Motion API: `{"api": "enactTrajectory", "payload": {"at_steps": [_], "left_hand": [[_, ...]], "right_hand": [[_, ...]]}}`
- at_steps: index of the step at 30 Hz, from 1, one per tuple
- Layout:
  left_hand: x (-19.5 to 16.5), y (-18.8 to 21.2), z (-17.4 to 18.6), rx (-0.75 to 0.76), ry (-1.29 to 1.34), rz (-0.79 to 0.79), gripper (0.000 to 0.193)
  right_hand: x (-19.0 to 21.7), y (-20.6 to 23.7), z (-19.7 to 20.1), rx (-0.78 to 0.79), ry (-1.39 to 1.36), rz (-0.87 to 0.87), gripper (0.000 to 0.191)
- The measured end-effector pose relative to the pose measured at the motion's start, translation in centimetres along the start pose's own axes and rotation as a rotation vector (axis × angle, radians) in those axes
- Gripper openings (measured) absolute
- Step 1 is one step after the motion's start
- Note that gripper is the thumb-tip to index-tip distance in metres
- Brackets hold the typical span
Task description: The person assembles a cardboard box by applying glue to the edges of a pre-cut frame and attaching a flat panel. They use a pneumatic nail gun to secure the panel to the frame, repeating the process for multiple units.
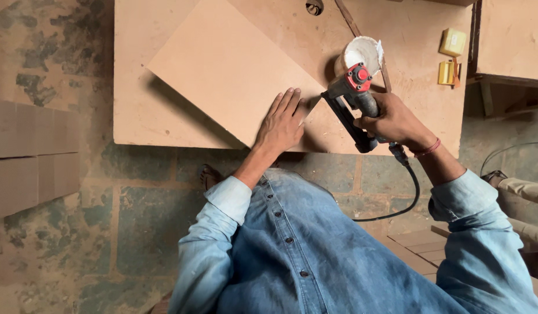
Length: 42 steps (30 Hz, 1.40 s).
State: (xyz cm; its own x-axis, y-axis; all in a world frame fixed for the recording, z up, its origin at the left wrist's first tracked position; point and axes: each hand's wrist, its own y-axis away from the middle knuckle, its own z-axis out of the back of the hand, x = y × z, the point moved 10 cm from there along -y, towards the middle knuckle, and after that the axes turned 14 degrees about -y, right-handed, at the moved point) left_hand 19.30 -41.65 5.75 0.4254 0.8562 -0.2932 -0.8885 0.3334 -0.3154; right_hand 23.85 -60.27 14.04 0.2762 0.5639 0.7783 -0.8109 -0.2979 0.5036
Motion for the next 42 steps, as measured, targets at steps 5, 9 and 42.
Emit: {"api": "enactTrajectory", "payload": {"at_steps": [5,9,42], "left_hand": [[0.4,3.1,0.5,-0.034,0.055,0.003,0.037],[0.6,6.2,1.2,-0.091,0.017,0.034,0.044],[3.2,12.9,0.5,-0.043,-0.007,0.035,0.07]], "right_hand": [[-1.3,0.6,-2.6,0.076,-0.052,-0.033,0.02],[-1.5,1.2,-4.2,0.1,-0.042,-0.031,0.019],[-1.9,4.6,-12.3,0.216,0.207,-0.115,0.019]]}}
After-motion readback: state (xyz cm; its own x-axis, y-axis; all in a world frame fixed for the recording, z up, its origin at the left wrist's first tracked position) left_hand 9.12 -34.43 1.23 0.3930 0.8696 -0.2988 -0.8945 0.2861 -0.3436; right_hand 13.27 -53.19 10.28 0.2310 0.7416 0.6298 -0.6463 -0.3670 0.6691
